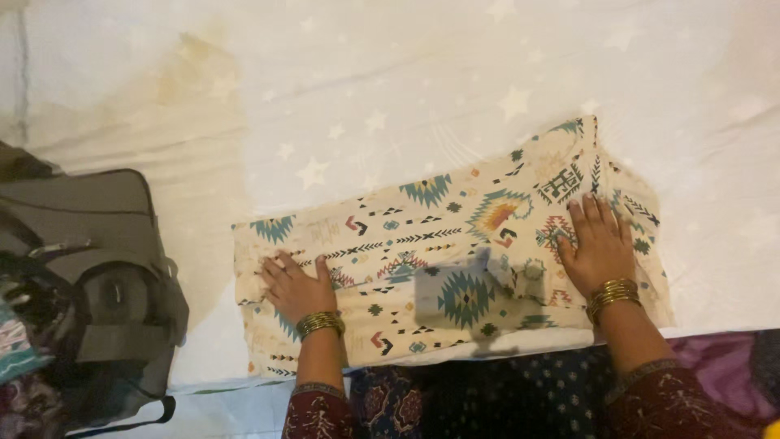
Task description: The person folds a patterned shirt on a bedsheet by hand, smoothing the fabric and tucking in the sleeves before setting it down.
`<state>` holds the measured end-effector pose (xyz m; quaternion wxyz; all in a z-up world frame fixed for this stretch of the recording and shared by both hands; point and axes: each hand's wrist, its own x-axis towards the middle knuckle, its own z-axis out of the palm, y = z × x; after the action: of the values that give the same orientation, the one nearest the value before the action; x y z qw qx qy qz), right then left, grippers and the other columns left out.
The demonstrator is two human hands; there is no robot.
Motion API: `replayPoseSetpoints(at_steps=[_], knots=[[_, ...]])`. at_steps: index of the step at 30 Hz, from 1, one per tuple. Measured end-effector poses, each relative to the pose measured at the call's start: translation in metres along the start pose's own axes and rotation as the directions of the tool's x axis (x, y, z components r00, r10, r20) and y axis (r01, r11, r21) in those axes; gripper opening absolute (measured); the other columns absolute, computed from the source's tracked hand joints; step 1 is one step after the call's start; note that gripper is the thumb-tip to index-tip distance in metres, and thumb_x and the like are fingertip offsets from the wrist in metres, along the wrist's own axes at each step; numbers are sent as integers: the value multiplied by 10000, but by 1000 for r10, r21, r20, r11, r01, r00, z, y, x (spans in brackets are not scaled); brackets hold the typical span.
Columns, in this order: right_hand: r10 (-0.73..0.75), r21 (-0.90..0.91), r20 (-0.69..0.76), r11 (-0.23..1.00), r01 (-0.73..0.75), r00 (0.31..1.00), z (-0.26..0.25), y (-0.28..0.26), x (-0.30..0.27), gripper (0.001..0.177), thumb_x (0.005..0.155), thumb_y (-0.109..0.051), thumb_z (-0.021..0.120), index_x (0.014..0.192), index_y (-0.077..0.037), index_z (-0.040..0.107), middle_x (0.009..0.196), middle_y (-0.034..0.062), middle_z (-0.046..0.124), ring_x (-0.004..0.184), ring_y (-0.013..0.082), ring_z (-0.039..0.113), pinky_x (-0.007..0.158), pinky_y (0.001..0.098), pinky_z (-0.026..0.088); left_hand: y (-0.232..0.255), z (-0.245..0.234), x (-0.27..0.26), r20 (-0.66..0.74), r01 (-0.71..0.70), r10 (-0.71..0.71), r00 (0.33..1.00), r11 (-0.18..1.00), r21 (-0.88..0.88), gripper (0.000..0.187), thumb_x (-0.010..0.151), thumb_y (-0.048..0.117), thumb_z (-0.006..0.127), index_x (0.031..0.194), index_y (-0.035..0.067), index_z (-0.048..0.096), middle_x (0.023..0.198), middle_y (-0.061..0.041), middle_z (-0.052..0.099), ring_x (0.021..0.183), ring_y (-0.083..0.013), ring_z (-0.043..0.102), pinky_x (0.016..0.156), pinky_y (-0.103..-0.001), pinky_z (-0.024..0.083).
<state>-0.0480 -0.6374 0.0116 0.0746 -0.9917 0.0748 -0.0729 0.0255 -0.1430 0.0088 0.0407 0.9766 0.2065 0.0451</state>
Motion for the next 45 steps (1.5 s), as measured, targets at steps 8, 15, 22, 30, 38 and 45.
replayPoseSetpoints(at_steps=[8,15,22,30,38,45], knots=[[165,-16,-8,986,-165,986,8,0,0,777,963,-523,459,1616,-121,340,1702,88,278,1579,264,192,1242,588,109,-12,9,12,80,96,-99,992,995,35,885,960,694,406,1634,152,216,1713,-157,103,1576,-359,54,1156,-719,122],[202,-53,68,979,-198,977,6,1,4,809,950,-586,410,1613,-142,275,1710,67,184,1573,241,114,1216,582,42,-24,-14,24,288,95,-90,953,995,-4,909,893,725,415,1624,241,174,1723,-104,43,1564,-381,2,1187,-677,83],[332,17,-77,943,-331,940,-21,-23,-8,1015,951,-720,414,1596,44,238,1681,234,164,1586,329,82,1234,559,34,21,-59,-31,53,89,-97,994,988,128,907,940,688,438,1629,141,216,1687,-198,119,1535,-465,37,1198,-633,56],[-177,85,253,983,161,951,-9,-59,12,798,985,-586,354,1610,-116,193,1695,113,138,1552,260,105,1229,488,78,105,-19,-73,64,-433,447,892,887,-161,729,992,527,468,1610,181,297,1711,-119,166,1575,-327,97,1219,-593,95],[-34,-24,163,999,38,986,2,-17,41,695,987,-516,359,1582,-162,294,1669,53,245,1544,234,187,1223,488,130,81,-3,-63,56,-456,459,887,888,-66,708,973,552,486,1580,214,352,1681,-65,241,1549,-317,151,1204,-590,154],[54,35,10,998,-54,999,14,3,34,649,1036,-417,373,1619,-134,340,1709,71,269,1581,252,202,1251,560,142,3,-4,-30,52,-308,308,950,951,-1,689,986,521,462,1590,211,340,1693,-55,243,1570,-292,158,1214,-585,129]])
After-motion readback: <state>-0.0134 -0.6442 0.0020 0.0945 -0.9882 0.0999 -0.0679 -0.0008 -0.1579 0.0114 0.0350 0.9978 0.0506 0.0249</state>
